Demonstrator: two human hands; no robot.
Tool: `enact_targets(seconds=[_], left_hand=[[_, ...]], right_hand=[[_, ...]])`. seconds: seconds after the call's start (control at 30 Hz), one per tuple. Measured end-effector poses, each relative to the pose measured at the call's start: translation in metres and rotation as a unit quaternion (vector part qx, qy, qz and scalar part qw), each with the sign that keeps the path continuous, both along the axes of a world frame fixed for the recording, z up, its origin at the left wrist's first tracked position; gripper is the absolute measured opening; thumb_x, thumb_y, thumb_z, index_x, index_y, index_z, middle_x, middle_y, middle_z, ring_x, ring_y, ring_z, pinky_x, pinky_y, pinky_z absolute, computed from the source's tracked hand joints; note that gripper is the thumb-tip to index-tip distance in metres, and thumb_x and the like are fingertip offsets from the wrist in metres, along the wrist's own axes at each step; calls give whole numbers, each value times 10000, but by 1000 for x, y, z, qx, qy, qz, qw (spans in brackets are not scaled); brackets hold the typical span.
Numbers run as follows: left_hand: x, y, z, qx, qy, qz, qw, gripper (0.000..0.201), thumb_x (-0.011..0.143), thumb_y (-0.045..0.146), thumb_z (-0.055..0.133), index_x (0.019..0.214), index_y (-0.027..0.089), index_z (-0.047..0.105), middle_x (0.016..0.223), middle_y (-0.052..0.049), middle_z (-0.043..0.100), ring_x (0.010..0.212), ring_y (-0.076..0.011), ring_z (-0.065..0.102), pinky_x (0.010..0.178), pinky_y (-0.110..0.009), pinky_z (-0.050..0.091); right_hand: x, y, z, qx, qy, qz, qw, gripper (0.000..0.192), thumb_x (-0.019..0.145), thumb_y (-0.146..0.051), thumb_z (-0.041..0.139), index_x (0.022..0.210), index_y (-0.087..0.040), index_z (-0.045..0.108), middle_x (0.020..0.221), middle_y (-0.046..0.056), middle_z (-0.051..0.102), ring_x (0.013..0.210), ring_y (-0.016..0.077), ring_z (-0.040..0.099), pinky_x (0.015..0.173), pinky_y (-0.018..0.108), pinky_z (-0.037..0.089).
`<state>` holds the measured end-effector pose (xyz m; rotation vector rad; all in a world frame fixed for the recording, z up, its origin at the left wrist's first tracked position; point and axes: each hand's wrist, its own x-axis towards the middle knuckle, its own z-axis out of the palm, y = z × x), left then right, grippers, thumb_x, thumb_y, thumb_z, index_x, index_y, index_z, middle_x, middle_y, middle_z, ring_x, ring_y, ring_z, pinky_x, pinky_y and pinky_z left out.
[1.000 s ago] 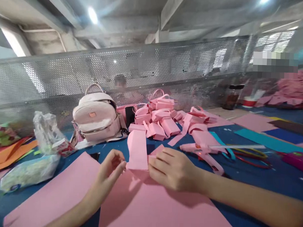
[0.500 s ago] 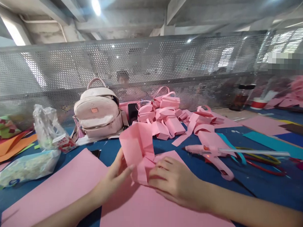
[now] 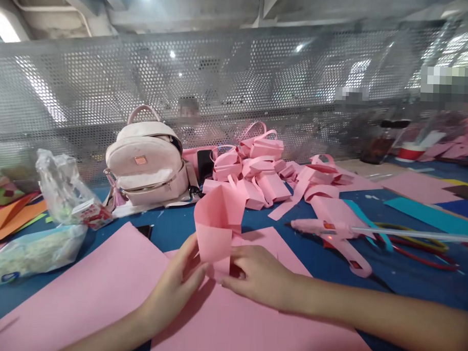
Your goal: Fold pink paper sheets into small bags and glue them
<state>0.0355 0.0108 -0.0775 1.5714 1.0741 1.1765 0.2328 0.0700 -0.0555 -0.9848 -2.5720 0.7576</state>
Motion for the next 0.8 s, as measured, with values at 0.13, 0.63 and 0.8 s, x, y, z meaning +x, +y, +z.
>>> enact_targets(seconds=[0.13, 0.63, 0.8], left_hand=[[-4, -5, -4, -22, -22, -9, 999, 532, 1025, 308, 521, 1539, 348, 390, 1610, -53, 433, 1469, -253, 427, 1205, -381, 378], [-9, -4, -10, -65, -13, -10, 998, 528, 1022, 359, 514, 1539, 323, 412, 1612, -67, 428, 1469, -285, 429, 1192, -400, 418], [-11, -4, -12, -72, -14, -7, 997, 490, 1021, 317, 515, 1507, 324, 451, 1616, -55, 421, 1487, -286, 394, 1178, -377, 438]], right_hand=[[-5, 4, -10, 8, 9, 3, 1000, 318, 957, -412, 566, 757, -180, 651, 715, 14, 676, 604, 140, 525, 562, 255, 318], [-3, 9, -19, -6, 35, 22, 999, 167, 880, -264, 576, 732, -188, 561, 693, -1, 572, 594, 131, 471, 530, 238, 338], [0, 12, -16, -20, 71, 74, 995, 95, 875, -188, 529, 793, -193, 576, 735, -12, 602, 646, 135, 517, 583, 243, 381]])
